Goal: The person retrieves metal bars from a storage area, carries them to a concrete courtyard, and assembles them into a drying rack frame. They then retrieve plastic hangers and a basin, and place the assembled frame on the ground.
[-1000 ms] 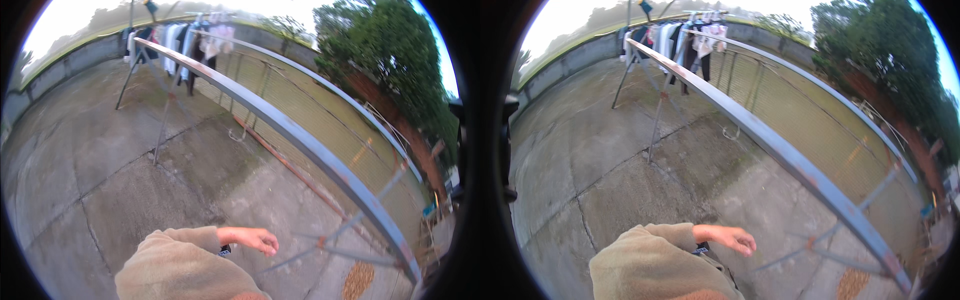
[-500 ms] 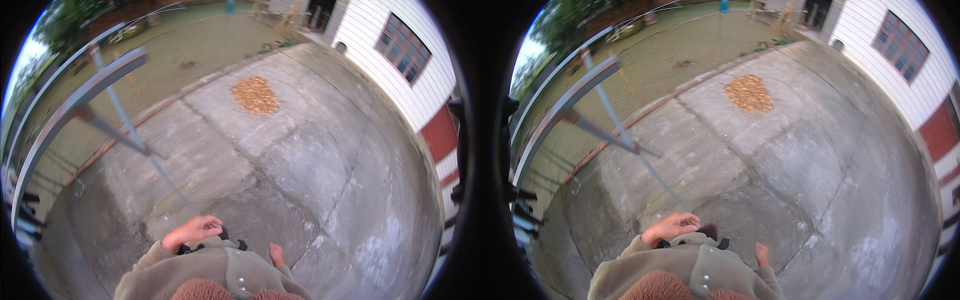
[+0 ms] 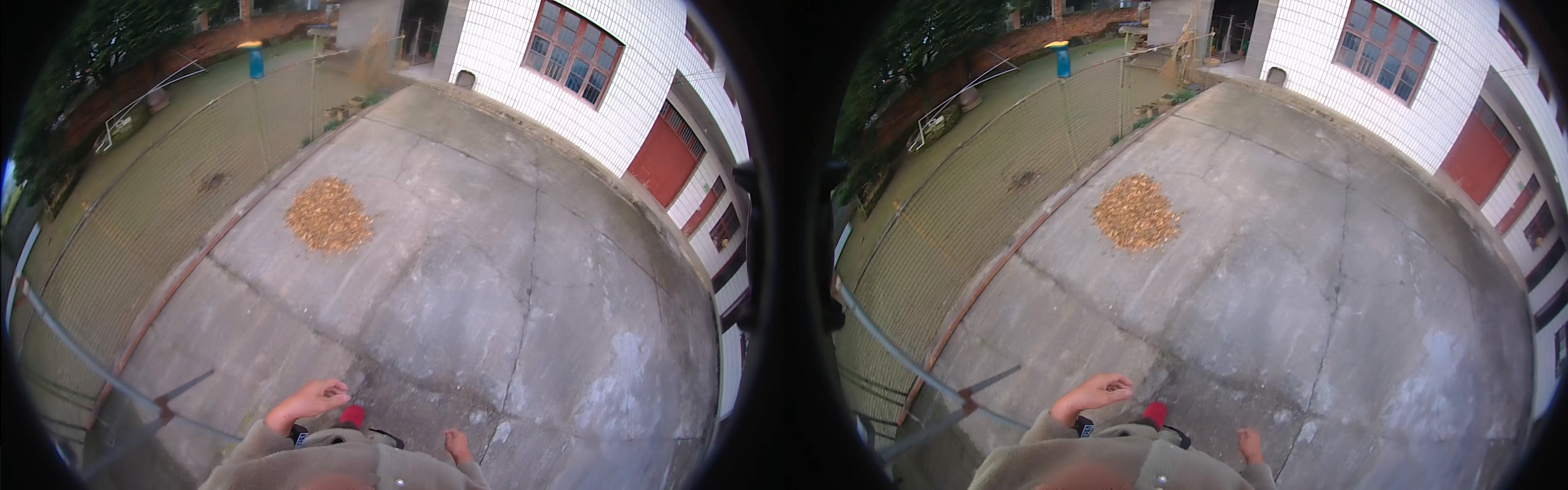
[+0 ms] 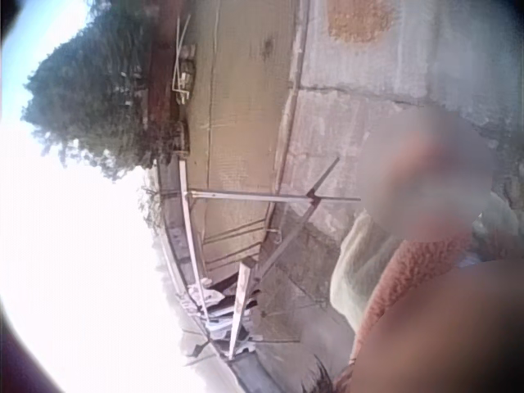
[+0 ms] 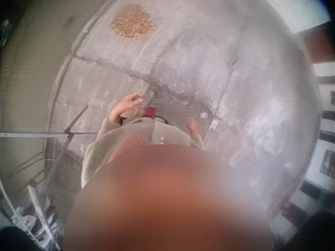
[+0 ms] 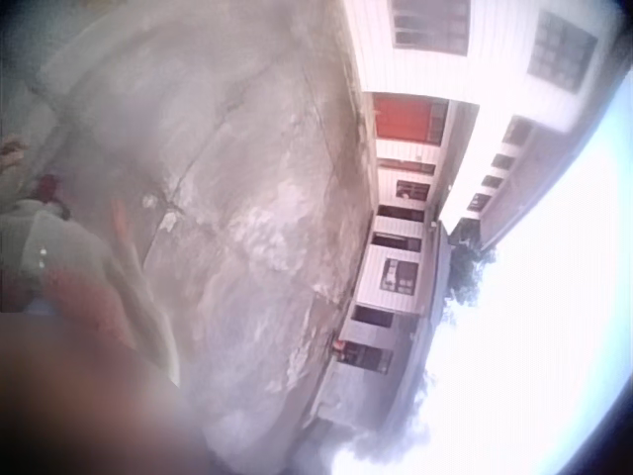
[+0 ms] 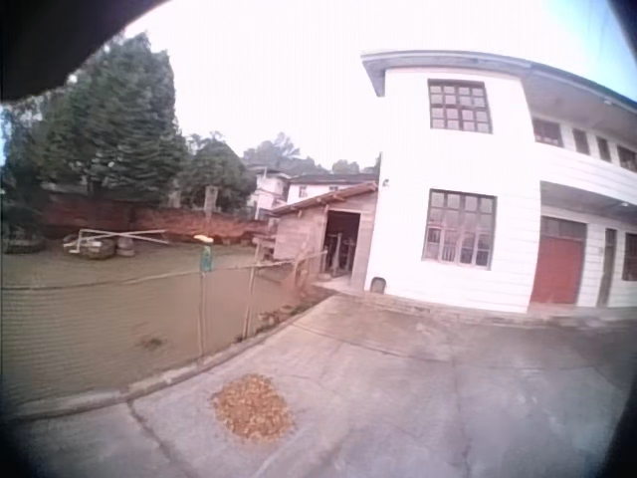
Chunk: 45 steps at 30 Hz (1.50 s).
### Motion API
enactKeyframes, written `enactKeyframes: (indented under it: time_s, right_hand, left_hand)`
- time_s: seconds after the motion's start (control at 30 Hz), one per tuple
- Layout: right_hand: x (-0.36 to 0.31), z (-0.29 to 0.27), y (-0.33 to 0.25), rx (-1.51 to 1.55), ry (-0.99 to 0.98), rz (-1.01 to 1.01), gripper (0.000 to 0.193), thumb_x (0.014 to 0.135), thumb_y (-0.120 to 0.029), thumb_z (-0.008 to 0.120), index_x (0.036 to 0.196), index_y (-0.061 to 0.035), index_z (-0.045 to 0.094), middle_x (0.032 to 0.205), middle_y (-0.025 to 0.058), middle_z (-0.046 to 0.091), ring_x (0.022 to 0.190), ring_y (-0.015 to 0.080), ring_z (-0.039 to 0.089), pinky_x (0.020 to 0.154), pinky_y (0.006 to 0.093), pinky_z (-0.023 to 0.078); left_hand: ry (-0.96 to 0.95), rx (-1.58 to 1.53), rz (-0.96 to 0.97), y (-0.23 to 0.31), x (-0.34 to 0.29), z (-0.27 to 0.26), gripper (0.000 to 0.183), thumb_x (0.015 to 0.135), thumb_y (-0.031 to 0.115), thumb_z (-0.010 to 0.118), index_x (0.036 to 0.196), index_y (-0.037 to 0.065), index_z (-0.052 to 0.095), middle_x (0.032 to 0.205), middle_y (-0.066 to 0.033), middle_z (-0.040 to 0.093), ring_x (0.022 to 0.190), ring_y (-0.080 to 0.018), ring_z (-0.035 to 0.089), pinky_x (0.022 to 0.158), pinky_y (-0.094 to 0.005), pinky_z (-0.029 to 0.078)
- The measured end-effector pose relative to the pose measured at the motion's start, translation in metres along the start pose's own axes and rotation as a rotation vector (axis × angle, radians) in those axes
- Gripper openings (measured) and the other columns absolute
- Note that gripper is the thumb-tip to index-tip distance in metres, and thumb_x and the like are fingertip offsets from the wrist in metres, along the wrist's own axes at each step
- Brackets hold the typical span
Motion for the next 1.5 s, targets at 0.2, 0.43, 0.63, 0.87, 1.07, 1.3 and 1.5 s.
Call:
enactKeyframes:
  time_s: [0.2,0.43,0.63,0.87,1.07,1.3,1.5]
  right_hand:
    - [0.074,-0.051,0.013,0.042,-0.141,0.425,0.019,0.084,-0.018,0.056,0.088,-0.0057,0.070,0.081,0.0147,0.068,0.071,0.0292,0.066,0.068,0.0394,0.052]
    - [0.193,-0.081,0.076,0.058,-0.183,0.556,0.018,0.080,-0.020,0.058,0.078,-0.0073,0.071,0.081,0.0120,0.069,0.069,0.0292,0.067,0.065,0.0424,0.052]
    - [0.483,-0.140,0.108,-0.317,-0.433,0.136,0.021,0.081,-0.022,0.054,0.086,-0.0081,0.069,0.073,0.0094,0.068,0.067,0.0237,0.067,0.058,0.0410,0.052]
    - [0.880,-0.238,-0.007,0.233,-0.071,0.336,0.027,0.081,-0.003,0.051,0.107,-0.0008,0.061,0.070,0.0125,0.066,0.053,0.0190,0.063,0.047,0.0326,0.050]
    - [1.152,-0.241,-0.077,0.141,-0.160,0.158,0.027,0.083,-0.005,0.053,0.110,-0.0016,0.060,0.071,0.0102,0.066,0.055,0.0175,0.063,0.048,0.0317,0.050]
    - [1.306,-0.277,-0.076,0.298,-0.225,0.568,0.022,0.085,-0.010,0.057,0.104,-0.0018,0.062,0.073,0.0133,0.066,0.057,0.0211,0.065,0.050,0.0340,0.053]
    - [1.470,-0.291,-0.101,0.132,-0.362,0.552,0.014,0.079,-0.017,0.058,0.086,-0.0071,0.065,0.069,0.0104,0.065,0.060,0.0223,0.064,0.053,0.0361,0.051]
  left_hand:
    - [-0.052,0.162,0.068,0.076,0.168,-0.057,0.040,0.087,0.030,0.067,0.110,-0.002,0.060,0.100,-0.0107,0.067,0.090,-0.0152,0.062,0.079,-0.0303,0.050]
    - [-0.178,0.144,-0.028,0.043,0.409,-0.090,0.037,0.087,0.031,0.065,0.109,0.002,0.062,0.095,-0.0086,0.068,0.085,-0.0150,0.063,0.075,-0.0308,0.051]
    - [0.059,0.858,-0.566,-0.107,0.578,-0.221,0.044,0.076,0.042,0.064,0.097,0.003,0.068,0.097,-0.0185,0.068,0.092,-0.0339,0.065,0.080,-0.0403,0.051]
    - [-0.177,1.008,-0.148,-0.142,0.633,-0.267,0.040,0.075,0.037,0.068,0.094,0.002,0.068,0.084,-0.0139,0.069,0.071,-0.0266,0.067,0.063,-0.0383,0.053]
    - [-0.109,0.661,-0.474,-0.097,0.804,-0.334,0.035,0.075,0.036,0.065,0.087,0.003,0.069,0.075,-0.0122,0.068,0.067,-0.0241,0.067,0.062,-0.0376,0.053]
    - [0.049,0.466,-0.566,0.078,1.154,-0.476,0.031,0.075,0.035,0.062,0.079,0.005,0.069,0.064,-0.0103,0.066,0.064,-0.0213,0.066,0.061,-0.0367,0.052]
    - [0.490,0.280,-0.323,0.228,1.468,-0.620,0.032,0.079,0.036,0.056,0.076,0.007,0.071,0.067,-0.0111,0.068,0.060,-0.0230,0.065,0.063,-0.0352,0.052]
Point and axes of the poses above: each hand's wrist, its own x-axis towards the middle knuckle, its own z-axis out of the palm, y = z × x, the point moved 6 cm from there along x, towards the middle knuckle
